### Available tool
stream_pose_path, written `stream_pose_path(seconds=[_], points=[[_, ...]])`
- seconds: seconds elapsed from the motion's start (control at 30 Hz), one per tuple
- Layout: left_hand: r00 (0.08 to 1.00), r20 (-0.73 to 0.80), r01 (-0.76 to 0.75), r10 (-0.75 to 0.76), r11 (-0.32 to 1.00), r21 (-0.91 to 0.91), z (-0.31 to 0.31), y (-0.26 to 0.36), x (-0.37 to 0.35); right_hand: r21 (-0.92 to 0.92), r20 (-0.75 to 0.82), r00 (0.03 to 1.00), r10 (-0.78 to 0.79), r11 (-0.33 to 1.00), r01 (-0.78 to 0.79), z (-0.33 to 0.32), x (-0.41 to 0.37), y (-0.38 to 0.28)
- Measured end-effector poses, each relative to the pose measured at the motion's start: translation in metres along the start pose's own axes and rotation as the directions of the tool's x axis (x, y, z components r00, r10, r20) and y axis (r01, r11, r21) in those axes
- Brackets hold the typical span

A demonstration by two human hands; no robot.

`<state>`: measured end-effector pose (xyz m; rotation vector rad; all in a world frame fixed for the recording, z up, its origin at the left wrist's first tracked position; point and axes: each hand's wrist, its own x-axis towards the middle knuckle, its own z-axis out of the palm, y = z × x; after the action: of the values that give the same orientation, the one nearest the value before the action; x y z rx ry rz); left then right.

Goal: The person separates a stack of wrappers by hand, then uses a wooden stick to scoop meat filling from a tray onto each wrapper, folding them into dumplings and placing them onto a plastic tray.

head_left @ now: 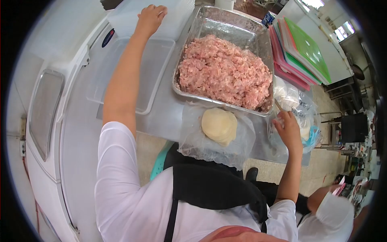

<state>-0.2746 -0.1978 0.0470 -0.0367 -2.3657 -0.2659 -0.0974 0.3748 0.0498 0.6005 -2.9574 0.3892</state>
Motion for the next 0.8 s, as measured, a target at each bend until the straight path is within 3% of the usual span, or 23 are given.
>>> stream_pose_path(seconds=[0.23,0.3,0.4,0.5,0.6,0.67,0.8], points=[[0.99,0.138,0.023,-0.009,0.995,-0.096,0.01,0.007,0.023,0.021,0.001,1.0,-0.015,1.0,0.015,0.0,0.002,0.004],[0.992,0.122,-0.022,0.04,0.99,-0.142,0.025,0.002,0.032,0.02,0.008,1.0,0.019,1.0,-0.02,0.001,0.005,0.004],[0.988,0.149,0.042,-0.047,0.999,0.034,0.012,0.023,0.025,0.037,0.052,0.995,0.08,0.996,-0.082,0.001,0.008,0.001],[0.98,0.188,0.077,-0.062,0.994,-0.073,-0.003,0.034,0.012,0.094,0.079,0.987,0.142,0.984,-0.149,-0.004,0.006,-0.006],[0.982,-0.054,-0.19,0.182,0.954,-0.233,-0.012,0.036,-0.02,0.121,0.06,0.984,0.165,0.978,-0.171,-0.009,-0.002,-0.009],[0.978,0.181,-0.017,0.1,0.911,-0.411,-0.048,0.053,-0.056,0.087,0.03,0.99,0.136,0.987,-0.139,-0.009,-0.008,-0.009],[0.936,0.351,0.093,0.02,0.95,-0.3,-0.127,0.079,-0.137,-0.009,-0.007,0.996,0.087,0.996,-0.087,-0.008,-0.021,-0.006]])
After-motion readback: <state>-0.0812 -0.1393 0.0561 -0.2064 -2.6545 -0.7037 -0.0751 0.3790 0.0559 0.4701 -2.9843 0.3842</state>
